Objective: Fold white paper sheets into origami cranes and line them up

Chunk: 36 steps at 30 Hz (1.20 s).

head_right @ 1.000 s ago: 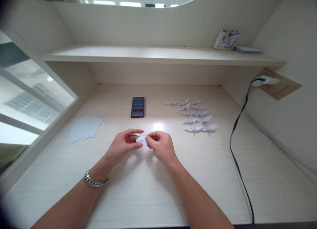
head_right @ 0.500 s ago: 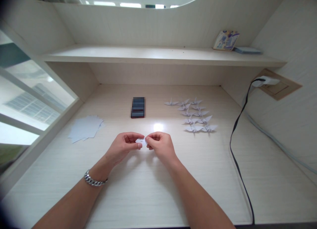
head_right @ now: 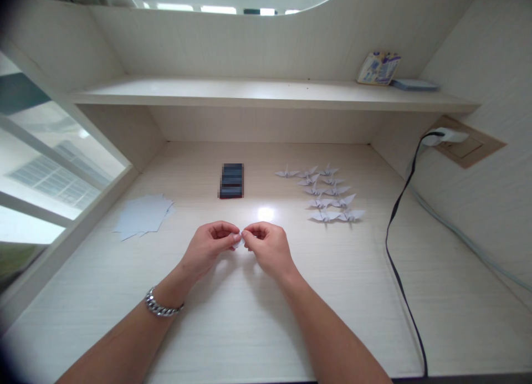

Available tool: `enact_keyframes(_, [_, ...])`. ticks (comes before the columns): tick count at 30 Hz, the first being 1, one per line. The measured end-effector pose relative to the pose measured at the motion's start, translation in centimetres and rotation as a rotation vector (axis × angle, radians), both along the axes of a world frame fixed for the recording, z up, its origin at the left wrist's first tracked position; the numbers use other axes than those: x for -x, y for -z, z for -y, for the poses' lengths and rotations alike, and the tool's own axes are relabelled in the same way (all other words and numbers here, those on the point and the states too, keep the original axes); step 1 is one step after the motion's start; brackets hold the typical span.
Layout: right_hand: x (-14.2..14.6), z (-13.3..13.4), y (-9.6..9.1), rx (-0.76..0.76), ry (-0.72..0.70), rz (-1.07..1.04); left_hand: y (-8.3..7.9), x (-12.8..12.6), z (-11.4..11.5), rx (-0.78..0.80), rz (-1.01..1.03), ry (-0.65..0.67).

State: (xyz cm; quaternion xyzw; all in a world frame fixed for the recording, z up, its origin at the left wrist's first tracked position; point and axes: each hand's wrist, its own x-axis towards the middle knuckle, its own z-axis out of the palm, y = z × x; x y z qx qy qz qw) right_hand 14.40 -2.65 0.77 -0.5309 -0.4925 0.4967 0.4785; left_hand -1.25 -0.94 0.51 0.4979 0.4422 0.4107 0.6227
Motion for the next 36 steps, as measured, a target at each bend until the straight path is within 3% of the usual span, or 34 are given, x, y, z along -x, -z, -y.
enact_keyframes(7, [-1.0,-0.7,0.0,0.180,-0.009,-0.244,-0.1,0.2,-0.1,-0.052,-0.025,-0.086])
enact_keyframes(19, [-1.1,-0.5,0.1,0.051,-0.090,-0.041,-0.3,0.2,0.1,-0.042,-0.057,-0.084])
enact_keyframes(27, [-1.8,-0.7,0.2,0.092,-0.060,-0.152,-0.2,0.1,-0.1,-0.038,-0.049,-0.121])
enact_keyframes(36, [-1.0,-0.5,0.2,0.001,-0.134,-0.066,-0.2,0.2,0.1,-0.061,-0.080,-0.074])
